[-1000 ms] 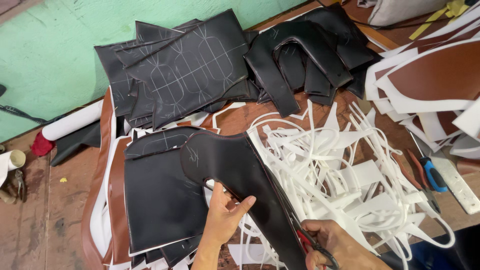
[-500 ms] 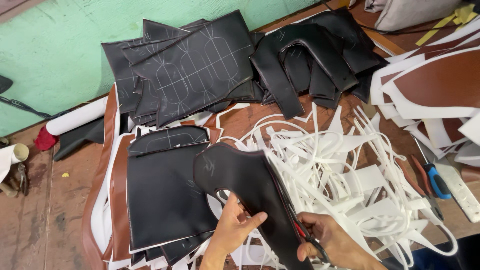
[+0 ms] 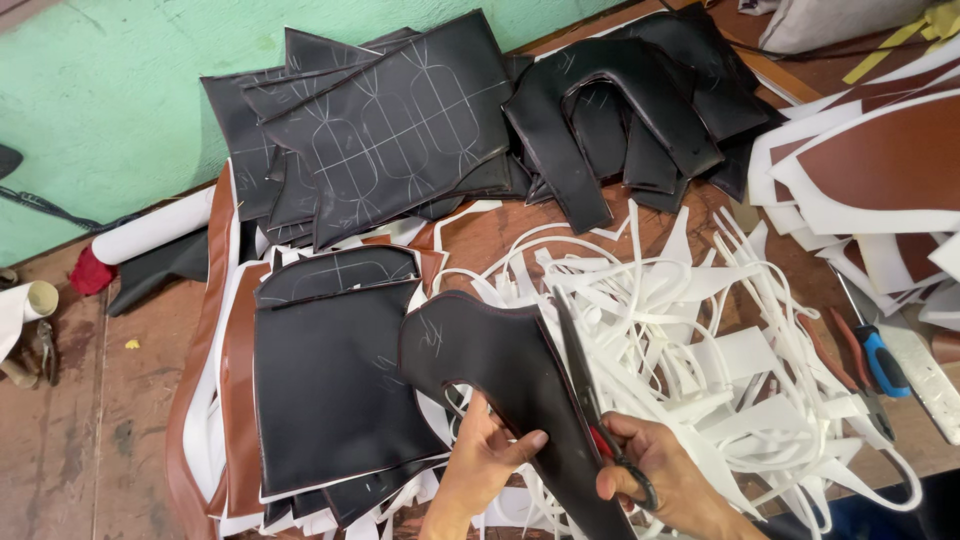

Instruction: The person uses shears to trim the edges of black synthetic leather material, handling several different pre-cut pieces one at a time over a wooden workbench covered in scrap material.

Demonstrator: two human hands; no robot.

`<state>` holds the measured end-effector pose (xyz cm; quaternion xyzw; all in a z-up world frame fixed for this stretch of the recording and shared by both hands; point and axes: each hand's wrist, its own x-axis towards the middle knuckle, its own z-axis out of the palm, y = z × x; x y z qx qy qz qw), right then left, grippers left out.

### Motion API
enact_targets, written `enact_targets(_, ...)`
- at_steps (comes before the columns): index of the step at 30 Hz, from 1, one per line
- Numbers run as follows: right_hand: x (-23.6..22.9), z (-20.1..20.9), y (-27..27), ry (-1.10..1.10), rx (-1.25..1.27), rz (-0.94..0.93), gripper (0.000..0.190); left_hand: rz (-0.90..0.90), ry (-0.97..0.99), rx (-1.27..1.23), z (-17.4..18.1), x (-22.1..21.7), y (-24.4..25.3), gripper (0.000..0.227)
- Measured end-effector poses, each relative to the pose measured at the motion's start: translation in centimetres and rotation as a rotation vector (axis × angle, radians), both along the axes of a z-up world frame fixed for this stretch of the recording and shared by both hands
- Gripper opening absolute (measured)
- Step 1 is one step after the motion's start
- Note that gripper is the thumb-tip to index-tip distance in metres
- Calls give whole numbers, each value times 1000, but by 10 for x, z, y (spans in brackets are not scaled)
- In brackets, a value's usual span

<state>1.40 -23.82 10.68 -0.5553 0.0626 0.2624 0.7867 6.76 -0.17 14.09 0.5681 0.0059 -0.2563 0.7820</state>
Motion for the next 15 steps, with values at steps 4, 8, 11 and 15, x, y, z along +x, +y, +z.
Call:
enact_targets(4, 6, -28, -18, 24, 0, -185, 57, 72, -107, 85, 28, 19, -3, 72)
enact_targets(8, -2, -64, -39, 65, 22, -322, 39, 15, -297, 200, 76, 77, -16, 60)
enact_targets(11, -4, -92, -49, 32, 7, -295, 41, -91, -488, 207, 111, 157, -55, 63)
enact_targets(15, -20, -121, -53, 64, -45, -297, 44, -56, -376, 267, 133, 283, -132, 101)
